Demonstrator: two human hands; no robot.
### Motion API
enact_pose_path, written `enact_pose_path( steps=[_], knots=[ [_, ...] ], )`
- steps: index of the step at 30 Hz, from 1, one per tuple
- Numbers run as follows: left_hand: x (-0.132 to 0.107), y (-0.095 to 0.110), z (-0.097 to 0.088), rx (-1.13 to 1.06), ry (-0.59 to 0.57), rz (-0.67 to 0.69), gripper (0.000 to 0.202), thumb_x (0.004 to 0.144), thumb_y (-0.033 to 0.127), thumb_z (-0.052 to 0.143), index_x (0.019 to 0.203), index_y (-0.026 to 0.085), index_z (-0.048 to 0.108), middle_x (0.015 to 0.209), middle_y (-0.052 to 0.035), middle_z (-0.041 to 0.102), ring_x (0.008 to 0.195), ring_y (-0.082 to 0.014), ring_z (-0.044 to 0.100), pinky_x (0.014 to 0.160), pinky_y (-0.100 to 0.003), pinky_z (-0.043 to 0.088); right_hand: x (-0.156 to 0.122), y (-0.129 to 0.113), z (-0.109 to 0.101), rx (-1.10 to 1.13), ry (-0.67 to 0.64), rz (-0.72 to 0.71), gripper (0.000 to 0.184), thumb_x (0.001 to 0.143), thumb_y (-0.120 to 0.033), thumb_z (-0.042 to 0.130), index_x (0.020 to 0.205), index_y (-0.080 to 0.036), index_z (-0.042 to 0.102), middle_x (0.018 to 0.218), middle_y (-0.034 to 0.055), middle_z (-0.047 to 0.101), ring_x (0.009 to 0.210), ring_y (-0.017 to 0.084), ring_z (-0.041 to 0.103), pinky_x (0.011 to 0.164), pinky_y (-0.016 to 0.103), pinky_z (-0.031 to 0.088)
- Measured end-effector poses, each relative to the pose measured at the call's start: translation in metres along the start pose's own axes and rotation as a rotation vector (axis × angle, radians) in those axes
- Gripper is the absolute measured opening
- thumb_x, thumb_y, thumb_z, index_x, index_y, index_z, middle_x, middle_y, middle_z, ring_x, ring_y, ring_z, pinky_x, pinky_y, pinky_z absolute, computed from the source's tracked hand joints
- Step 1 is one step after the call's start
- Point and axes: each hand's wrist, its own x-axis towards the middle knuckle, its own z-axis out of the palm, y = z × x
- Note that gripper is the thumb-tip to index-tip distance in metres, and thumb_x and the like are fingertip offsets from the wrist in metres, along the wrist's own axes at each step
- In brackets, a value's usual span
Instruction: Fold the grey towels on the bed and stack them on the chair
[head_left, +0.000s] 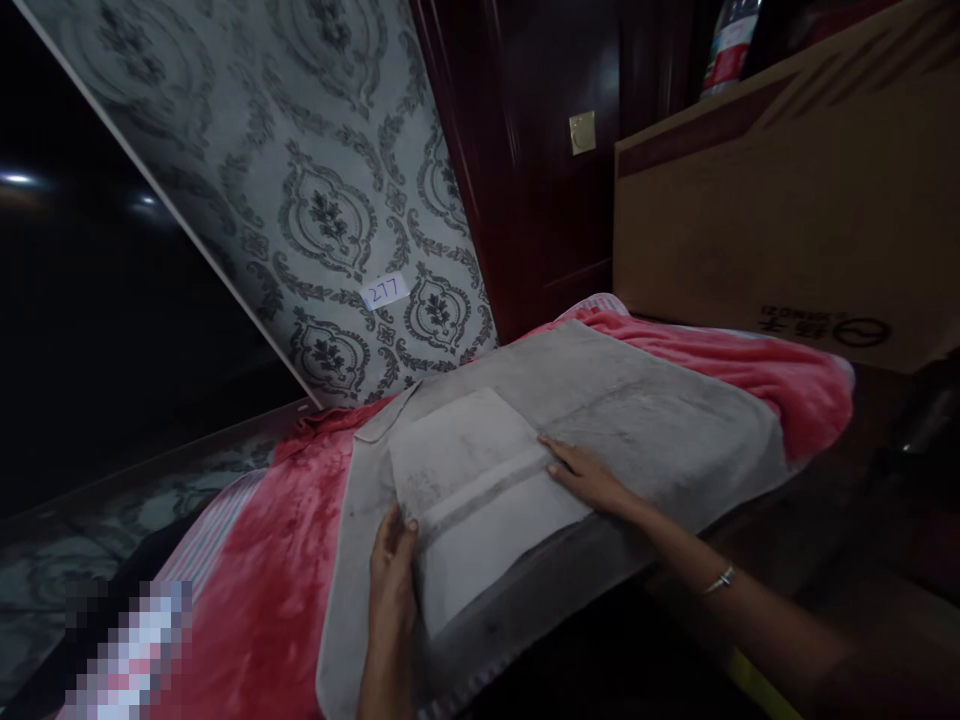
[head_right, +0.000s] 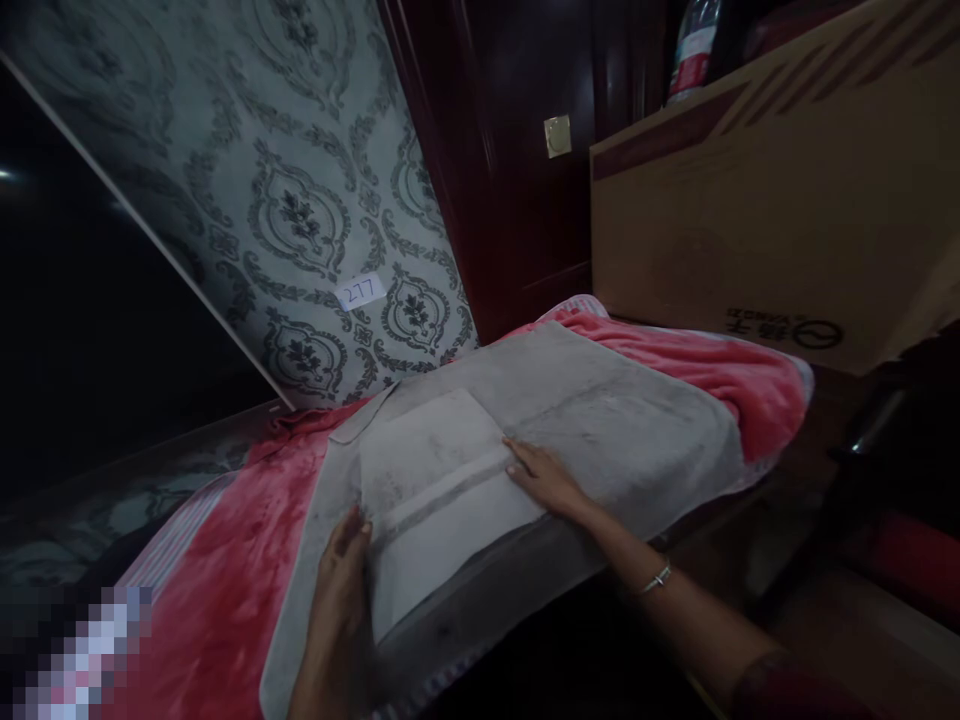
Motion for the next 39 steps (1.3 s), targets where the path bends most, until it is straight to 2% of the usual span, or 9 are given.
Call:
enact_pose_path(
  steps=[4,7,10,14,17,22,26,31,39],
  knots=[
    [-0.006,0.005,-0.011,-0.205,-0.02,-0.248,0.064,0.079,0.037,0.069,0.138,0.022,0.051,0.127,-0.0119,0.068,0.121,-0.025,0.064,0.107,-0.042,0.048,0.0,-0.001,0.001,0.024,0.039,0.02,0.067,0.096,-0.051,0.043,0.156,-0.02,0.039,0.153,0.0118,0.045,0.141,0.029,0.042,0.118,0.05,0.032],
    [-0.008,0.001,-0.009,-0.249,-0.005,-0.296,0.061,0.073,0.033,0.072,0.13,0.019,0.054,0.122,-0.0113,0.07,0.115,-0.0227,0.067,0.104,-0.036,0.05,-0.003,-0.003,0.0,0.023,0.033,0.017,0.067,0.096,-0.051,0.044,0.155,-0.02,0.042,0.152,0.012,0.046,0.142,0.029,0.041,0.119,0.05,0.032],
    [-0.007,-0.008,-0.008,-0.151,-0.038,-0.198,0.07,0.071,0.04,0.073,0.134,0.019,0.053,0.12,-0.0103,0.07,0.109,-0.0226,0.068,0.098,-0.035,0.053,-0.005,-0.006,-0.003,0.011,0.014,0.018,0.066,0.096,-0.05,0.044,0.154,-0.019,0.043,0.152,0.012,0.046,0.142,0.03,0.04,0.119,0.052,0.031],
    [-0.001,-0.008,-0.018,0.248,0.03,0.046,0.075,0.068,0.052,0.07,0.133,0.017,0.056,0.092,-0.0064,0.071,0.083,-0.0255,0.069,0.081,-0.042,0.057,0.0,-0.024,-0.015,-0.033,-0.016,0.016,0.064,0.096,-0.048,0.045,0.154,-0.021,0.042,0.157,0.0116,0.038,0.147,0.033,0.031,0.119,0.057,0.027],
    [0.006,0.011,-0.015,0.478,0.064,0.327,0.056,0.077,0.056,0.059,0.119,0.02,0.067,0.114,-0.0112,0.072,0.104,-0.0294,0.068,0.097,-0.047,0.053,0.013,-0.056,-0.022,-0.078,-0.058,-0.153,0.059,0.099,-0.05,0.045,0.154,-0.028,0.043,0.163,0.0078,0.029,0.152,0.033,0.018,0.12,0.059,0.021],
    [0.029,0.047,0.039,0.54,-0.43,0.531,0.057,0.096,0.052,0.036,0.14,0.022,0.057,0.153,-0.0078,0.051,0.145,-0.0212,0.041,0.124,-0.042,0.027,0.027,-0.1,-0.008,-0.085,-0.298,-0.507,0.057,0.098,-0.053,0.05,0.152,-0.035,0.044,0.162,0.0076,0.031,0.152,0.033,0.017,0.12,0.064,0.01],
    [0.063,0.046,0.089,0.861,-0.817,0.585,0.055,0.099,0.046,0.033,0.15,0.026,0.046,0.162,-0.0051,0.037,0.152,-0.0204,0.026,0.126,-0.048,0.018,0.02,-0.103,0.007,-0.051,-0.342,-0.55,0.06,0.097,-0.051,0.054,0.154,-0.036,0.039,0.159,0.0083,0.038,0.15,0.032,0.023,0.121,0.063,0.006],
    [0.112,0.038,0.122,1.152,-0.863,0.682,0.055,0.098,0.046,0.041,0.152,0.033,0.04,0.165,-0.003,0.029,0.155,-0.027,0.017,0.123,-0.061,0.012,0.015,-0.102,0.001,0.022,-0.373,-0.509,0.059,0.097,-0.052,0.053,0.153,-0.036,0.042,0.162,0.006,0.032,0.152,0.031,0.016,0.122,0.061,0.004],
    [0.193,0.036,0.172,1.219,-0.869,0.578,0.059,0.096,0.056,0.041,0.152,0.038,0.038,0.166,-0.0005,0.026,0.155,-0.0303,0.015,0.122,-0.063,0.011,0.016,-0.101,-0.005,0.146,-0.413,-0.47,0.067,0.094,-0.045,0.06,0.155,-0.043,0.034,0.164,-0.0008,0.025,0.154,0.03,0.011,0.122,0.062,0.001]
  ],
)
